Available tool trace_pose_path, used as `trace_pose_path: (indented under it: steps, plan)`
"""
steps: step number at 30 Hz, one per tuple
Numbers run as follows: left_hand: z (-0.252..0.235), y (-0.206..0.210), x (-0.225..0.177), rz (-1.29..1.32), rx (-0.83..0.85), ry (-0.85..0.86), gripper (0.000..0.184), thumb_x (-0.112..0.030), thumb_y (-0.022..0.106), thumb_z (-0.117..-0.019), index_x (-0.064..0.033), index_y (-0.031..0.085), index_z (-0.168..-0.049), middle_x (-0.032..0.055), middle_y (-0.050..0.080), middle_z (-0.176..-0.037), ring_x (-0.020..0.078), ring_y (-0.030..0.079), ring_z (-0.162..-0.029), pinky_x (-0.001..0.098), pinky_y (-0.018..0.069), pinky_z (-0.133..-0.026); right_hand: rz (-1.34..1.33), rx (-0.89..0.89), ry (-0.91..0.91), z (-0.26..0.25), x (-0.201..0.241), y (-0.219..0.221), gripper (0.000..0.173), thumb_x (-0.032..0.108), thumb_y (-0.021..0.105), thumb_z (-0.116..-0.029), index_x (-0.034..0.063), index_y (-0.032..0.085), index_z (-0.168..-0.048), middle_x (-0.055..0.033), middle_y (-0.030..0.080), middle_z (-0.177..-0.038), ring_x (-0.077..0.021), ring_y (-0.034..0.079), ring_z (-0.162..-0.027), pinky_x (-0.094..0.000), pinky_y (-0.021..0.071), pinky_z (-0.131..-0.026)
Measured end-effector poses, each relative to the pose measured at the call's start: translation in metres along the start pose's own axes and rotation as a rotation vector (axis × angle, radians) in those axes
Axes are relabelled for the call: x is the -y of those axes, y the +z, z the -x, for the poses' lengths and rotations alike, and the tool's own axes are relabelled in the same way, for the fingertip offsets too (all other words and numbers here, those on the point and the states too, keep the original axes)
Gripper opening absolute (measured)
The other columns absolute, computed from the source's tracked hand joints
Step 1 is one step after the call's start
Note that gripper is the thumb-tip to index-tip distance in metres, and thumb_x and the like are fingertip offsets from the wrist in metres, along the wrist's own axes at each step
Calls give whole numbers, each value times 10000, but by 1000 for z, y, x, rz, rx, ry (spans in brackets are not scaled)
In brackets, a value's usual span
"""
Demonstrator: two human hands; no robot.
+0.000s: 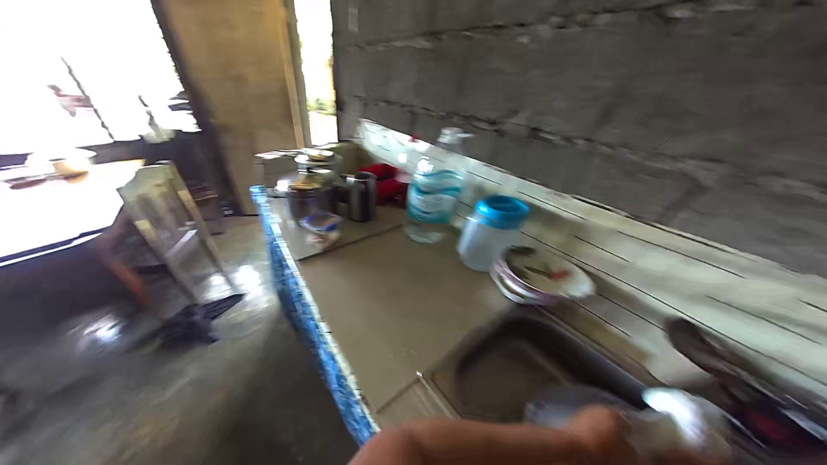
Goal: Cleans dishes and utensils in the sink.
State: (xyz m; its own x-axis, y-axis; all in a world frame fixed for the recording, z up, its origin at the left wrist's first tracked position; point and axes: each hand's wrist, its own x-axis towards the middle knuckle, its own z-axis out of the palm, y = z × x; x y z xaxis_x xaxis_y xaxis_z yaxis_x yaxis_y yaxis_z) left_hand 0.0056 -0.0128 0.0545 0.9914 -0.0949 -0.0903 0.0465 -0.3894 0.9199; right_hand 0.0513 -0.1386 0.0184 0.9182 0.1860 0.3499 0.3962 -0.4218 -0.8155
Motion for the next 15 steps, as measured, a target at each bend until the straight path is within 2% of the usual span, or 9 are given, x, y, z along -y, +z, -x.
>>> trace_pose_path:
  steps: [1, 3, 5, 7, 9, 11, 13, 14, 15]
  plan:
    - [-4, 3, 7, 27, 11, 37, 337, 42, 615, -940, 143, 609, -1261, 322, 651, -1225, 413, 634, -1173, 530, 481, -1042, 21, -50, 57, 8, -23, 1, 611, 116, 597, -972, -229, 367, -1422, -394, 492, -1408, -386, 510, -1350, -401, 395, -1165]
    - [-10, 0, 5, 71, 40, 3, 313, 43, 612, -944, 147, 607, -1239, 320, 650, -1199, 401, 638, -1141, 525, 490, -1021, 52, -103, 224, 19, -16, 12, 605, 78, 679, -928, -205, 433, -1403, -389, 502, -1411, -429, 499, -1349, -453, 380, -1167]
    - [-10, 0, -1, 111, 48, -34, 312, 27, 589, -965, 128, 582, -1260, 276, 656, -1176, 329, 650, -1091, 477, 510, -988, 73, -135, 171, 18, -16, 17, 602, 68, 687, -891, -216, 472, -1377, -407, 498, -1415, -490, 477, -1369, -507, 355, -1182]
    - [-7, 6, 4, 174, 35, 16, 357, 43, 574, -959, 97, 576, -1313, 228, 666, -1216, 250, 658, -1110, 416, 521, -1009, 94, -240, 78, -3, -36, 3, 495, 55, 600, -925, -191, 522, -1347, -373, 538, -1393, -458, 507, -1354, -504, 374, -1180]
    - [-1, 12, 11, 311, 21, 87, 375, 43, 530, -975, 81, 558, -1347, 173, 662, -1232, 144, 649, -1094, 333, 527, -999, 86, -320, 189, -17, -43, -18, 411, 30, 527, -997, -194, 516, -1342, -372, 554, -1368, -431, 528, -1335, -476, 382, -1172]
    - [1, 10, 15, 336, 52, 79, 375, 42, 512, -989, 87, 540, -1361, 170, 652, -1239, 117, 638, -1090, 310, 523, -991, 114, -307, 250, -16, -34, -24, 406, 50, 508, -1027, -203, 507, -1345, -387, 542, -1374, -453, 514, -1346, -484, 369, -1180]
    - [-4, 0, 10, 199, 95, 77, 339, 67, 524, -977, 120, 561, -1310, 205, 659, -1213, 152, 643, -1090, 327, 518, -994, 178, -273, 125, -7, -16, -11, 369, 83, 559, -1006, -191, 590, -1252, -373, 608, -1286, -472, 581, -1264, -522, 437, -1121]
    - [-9, -4, 4, 125, 108, 94, 319, 62, 539, -975, 121, 583, -1286, 208, 669, -1206, 165, 649, -1098, 334, 514, -1006, 187, -298, 2, -2, -13, -1, 349, 62, 629, -938, -193, 632, -1176, -370, 646, -1210, -485, 625, -1189, -544, 479, -1067]
    - [-12, -7, 1, 82, 102, 118, 304, 57, 552, -971, 117, 604, -1264, 207, 678, -1199, 174, 653, -1102, 340, 512, -1011, 169, -323, -62, 2, -16, 6, 374, 46, 670, -886, -203, 636, -1162, -375, 651, -1194, -493, 633, -1170, -549, 486, -1053]
